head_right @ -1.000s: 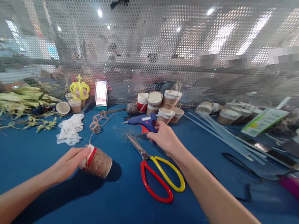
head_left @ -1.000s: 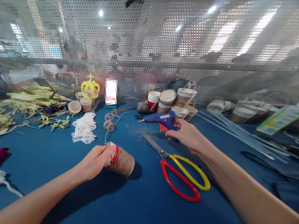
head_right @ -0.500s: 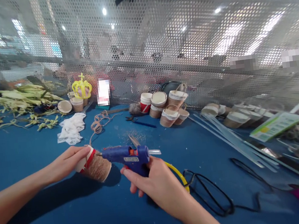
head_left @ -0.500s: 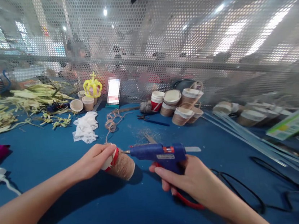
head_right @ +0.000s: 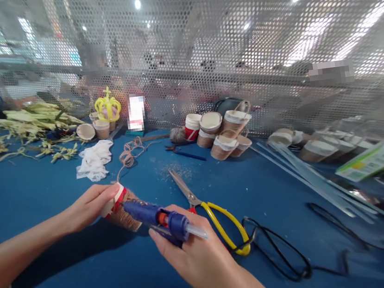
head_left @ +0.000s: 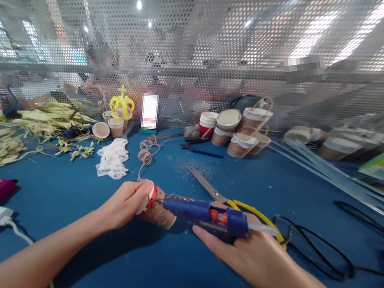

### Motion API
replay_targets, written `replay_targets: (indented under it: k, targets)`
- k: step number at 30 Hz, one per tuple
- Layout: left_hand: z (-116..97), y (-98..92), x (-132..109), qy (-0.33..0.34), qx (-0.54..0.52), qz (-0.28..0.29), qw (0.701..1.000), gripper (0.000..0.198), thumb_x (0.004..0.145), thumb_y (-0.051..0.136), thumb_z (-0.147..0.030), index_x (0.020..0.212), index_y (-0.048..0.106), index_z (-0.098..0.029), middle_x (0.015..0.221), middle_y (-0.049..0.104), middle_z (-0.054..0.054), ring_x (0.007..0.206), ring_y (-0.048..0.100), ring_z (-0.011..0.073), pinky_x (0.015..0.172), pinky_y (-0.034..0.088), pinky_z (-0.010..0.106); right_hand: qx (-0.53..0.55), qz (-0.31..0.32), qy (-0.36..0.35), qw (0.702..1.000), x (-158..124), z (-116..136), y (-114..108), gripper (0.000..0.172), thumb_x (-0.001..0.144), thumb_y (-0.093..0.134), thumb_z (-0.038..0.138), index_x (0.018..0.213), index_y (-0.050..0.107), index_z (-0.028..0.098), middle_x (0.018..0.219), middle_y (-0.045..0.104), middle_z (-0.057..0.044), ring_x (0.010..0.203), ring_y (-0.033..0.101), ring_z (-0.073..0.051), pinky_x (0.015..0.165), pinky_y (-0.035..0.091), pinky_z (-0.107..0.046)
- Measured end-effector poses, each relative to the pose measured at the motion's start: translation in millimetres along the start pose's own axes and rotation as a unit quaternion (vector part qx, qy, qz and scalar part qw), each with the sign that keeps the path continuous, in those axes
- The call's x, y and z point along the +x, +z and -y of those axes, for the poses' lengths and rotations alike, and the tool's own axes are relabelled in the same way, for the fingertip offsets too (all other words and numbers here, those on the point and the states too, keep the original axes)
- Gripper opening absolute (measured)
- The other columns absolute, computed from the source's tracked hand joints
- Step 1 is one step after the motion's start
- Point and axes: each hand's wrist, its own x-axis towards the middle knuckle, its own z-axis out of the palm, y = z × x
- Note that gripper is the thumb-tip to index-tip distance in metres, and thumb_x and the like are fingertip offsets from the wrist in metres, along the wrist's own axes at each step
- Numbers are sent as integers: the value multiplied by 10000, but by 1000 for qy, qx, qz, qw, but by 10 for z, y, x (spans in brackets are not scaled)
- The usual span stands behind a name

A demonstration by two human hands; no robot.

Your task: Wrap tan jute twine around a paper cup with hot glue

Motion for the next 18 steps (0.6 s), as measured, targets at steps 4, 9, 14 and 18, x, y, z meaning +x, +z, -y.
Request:
replay_targets:
  k: [4,9,14,18]
  targets:
    - [-11,18,11,-7,-42,20,999,501,865,306,-445,813,657,-92,798,681,73,702,597,167,651,448,238,-3,13,18,1000,-59,-92,63,117,777,521,278,697,556,200,590,588,8,508,531,-117,425,409,-190]
    - [-8,34,15,-12,-81,21,996,493,872,303,-430,825,664,-97,785,687,81,688,617,172,649,475,254,-19,23,20,999,-99,-139,97,156,793,514,315,693,528,195,598,574,19,497,507,-104,428,400,-188]
    - [-9,37,18,-5,-84,16,996,471,872,320,-411,808,670,-102,780,695,74,690,621,168,655,474,248,-60,31,3,998,-90,-88,62,203,805,494,310,631,470,209,533,491,45,460,430,-93,422,374,-191]
    - [-18,41,23,-19,-86,2,996,460,863,333,-402,746,667,-109,754,698,63,669,620,165,642,473,251,-62,49,3,997,-96,-75,56,205,815,491,309,638,455,212,539,482,48,455,432,-88,418,362,-188]
